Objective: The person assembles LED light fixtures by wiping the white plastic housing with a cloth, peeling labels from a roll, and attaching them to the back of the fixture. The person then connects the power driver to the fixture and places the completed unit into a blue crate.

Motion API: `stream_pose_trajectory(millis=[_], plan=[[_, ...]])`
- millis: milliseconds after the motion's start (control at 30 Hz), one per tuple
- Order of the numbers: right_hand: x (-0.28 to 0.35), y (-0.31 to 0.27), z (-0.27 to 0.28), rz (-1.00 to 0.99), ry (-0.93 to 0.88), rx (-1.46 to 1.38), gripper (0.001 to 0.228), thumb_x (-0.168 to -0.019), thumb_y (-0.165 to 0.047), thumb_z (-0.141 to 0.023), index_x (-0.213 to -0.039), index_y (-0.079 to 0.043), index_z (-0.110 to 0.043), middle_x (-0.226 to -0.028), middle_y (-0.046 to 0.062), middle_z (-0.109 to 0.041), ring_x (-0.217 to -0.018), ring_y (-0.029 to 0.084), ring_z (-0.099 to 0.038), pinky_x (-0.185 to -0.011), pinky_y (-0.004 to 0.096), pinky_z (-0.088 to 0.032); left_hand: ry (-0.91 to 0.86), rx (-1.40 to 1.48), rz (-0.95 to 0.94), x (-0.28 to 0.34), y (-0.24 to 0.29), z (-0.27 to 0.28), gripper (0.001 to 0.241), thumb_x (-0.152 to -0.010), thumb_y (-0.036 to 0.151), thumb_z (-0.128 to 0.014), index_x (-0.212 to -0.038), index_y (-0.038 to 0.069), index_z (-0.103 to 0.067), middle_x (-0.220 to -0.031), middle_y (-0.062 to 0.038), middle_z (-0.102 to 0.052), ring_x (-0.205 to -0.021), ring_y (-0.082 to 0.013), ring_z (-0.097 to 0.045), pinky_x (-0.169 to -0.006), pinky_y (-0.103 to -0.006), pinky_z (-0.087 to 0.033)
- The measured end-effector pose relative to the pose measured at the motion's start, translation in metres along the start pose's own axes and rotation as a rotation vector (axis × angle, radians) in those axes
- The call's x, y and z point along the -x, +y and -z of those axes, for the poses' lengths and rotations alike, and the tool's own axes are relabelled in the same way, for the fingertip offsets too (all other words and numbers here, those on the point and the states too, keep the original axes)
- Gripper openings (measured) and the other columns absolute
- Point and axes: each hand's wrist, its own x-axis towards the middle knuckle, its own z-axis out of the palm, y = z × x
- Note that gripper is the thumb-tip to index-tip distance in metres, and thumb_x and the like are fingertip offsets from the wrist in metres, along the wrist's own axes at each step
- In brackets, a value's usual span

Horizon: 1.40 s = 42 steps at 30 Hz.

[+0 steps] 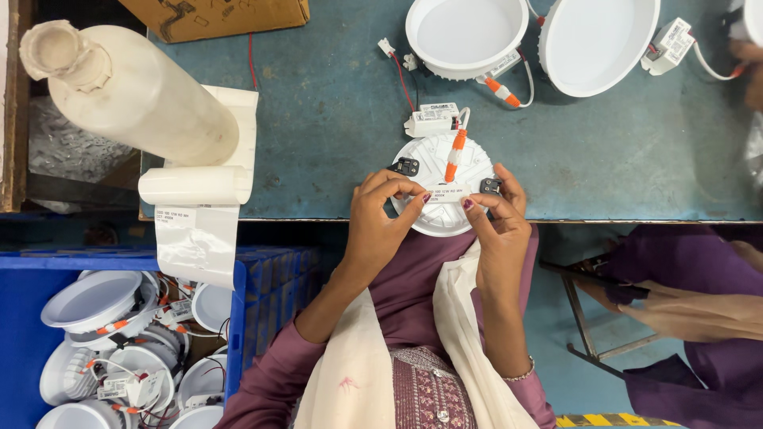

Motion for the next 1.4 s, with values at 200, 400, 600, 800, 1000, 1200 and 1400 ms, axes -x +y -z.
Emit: stream_pose_trajectory(millis=[200, 400, 600, 800, 1000, 1200, 1400], plan=[[-0.002, -0.002, -0.002, 0.001, 0.001, 0.011, 0.007, -0.092, -0.002, -0.073, -0.098, -0.003, -0.076, -0.157, 0.008, -0.042, -0.142, 0.02, -0.045, -0.111, 0.032, -0.044, 0.019, -0.026, 0.011, -0.001, -0.001, -0.003, 0.007, -0.089, 0.017, -0.078, -0.092, 0.011, -0.076, -0.094, 0.001, -0.068, -0.091, -0.0162, -0.06, -0.088, -0.0351, -0.039], [-0.005, -0.008, -0.006, -0.039, 0.041, 0.105, 0.006, -0.091, -0.009, -0.076, -0.096, -0.005, -0.077, -0.154, 0.005, -0.046, -0.13, 0.017, -0.05, -0.099, 0.029, -0.045, 0.05, -0.078, 0.021, -0.003, -0.001, -0.009, 0.006, -0.088, 0.017, -0.078, -0.091, 0.012, -0.076, -0.093, 0.002, -0.069, -0.089, -0.0159, -0.059, -0.088, -0.0357, -0.037], [-0.008, -0.009, -0.01, 0.001, 0.054, 0.168, 0.009, -0.09, -0.012, -0.078, -0.095, -0.005, -0.077, -0.152, 0.006, -0.049, -0.132, 0.019, -0.051, -0.102, 0.031, -0.043, 0.064, -0.127, 0.016, -0.005, 0.0, -0.012, 0.006, -0.087, 0.018, -0.079, -0.09, 0.013, -0.076, -0.09, 0.003, -0.067, -0.087, -0.0156, -0.058, -0.087, -0.0361, -0.036], [-0.011, -0.002, -0.012, 0.041, 0.074, 0.199, 0.011, -0.089, -0.015, -0.079, -0.095, -0.005, -0.078, -0.15, 0.006, -0.051, -0.132, 0.021, -0.051, -0.101, 0.033, -0.044, 0.106, -0.175, 0.003, -0.008, 0.002, -0.02, 0.006, -0.085, 0.018, -0.08, -0.088, 0.014, -0.077, -0.083, 0.003, -0.063, -0.087, -0.0165, -0.059, -0.086, -0.0369, -0.037], [-0.014, 0.009, -0.016, 0.141, 0.115, 0.265, 0.013, -0.088, -0.015, -0.08, -0.098, -0.008, -0.079, -0.145, 0.008, -0.054, -0.132, 0.023, -0.051, -0.104, 0.034, -0.042, 0.154, -0.168, -0.028, -0.011, 0.002, -0.028, 0.008, -0.083, 0.017, -0.081, -0.088, 0.013, -0.077, -0.083, 0.003, -0.061, -0.088, -0.0176, -0.058, -0.084, -0.0367, -0.037], [-0.017, 0.023, -0.017, 0.207, 0.13, 0.236, 0.013, -0.088, -0.015, -0.08, -0.099, -0.009, -0.078, -0.143, 0.008, -0.053, -0.131, 0.022, -0.049, -0.107, 0.034, -0.041, 0.197, -0.14, -0.018, -0.01, -0.003, -0.037, 0.009, -0.081, 0.018, -0.082, -0.088, 0.015, -0.078, -0.082, 0.002, -0.057, -0.088, -0.0185, -0.055, -0.082, -0.0377, -0.036], [-0.022, 0.026, -0.02, 0.197, 0.161, 0.267, 0.013, -0.087, -0.016, -0.08, -0.097, -0.009, -0.079, -0.142, 0.007, -0.053, -0.129, 0.022, -0.049, -0.105, 0.035, -0.042, 0.265, -0.152, -0.031, -0.011, -0.007, -0.049, 0.008, -0.081, 0.019, -0.082, -0.088, 0.016, -0.079, -0.083, 0.002, -0.055, -0.09, -0.0195, -0.053, -0.083, -0.0397, -0.035]])
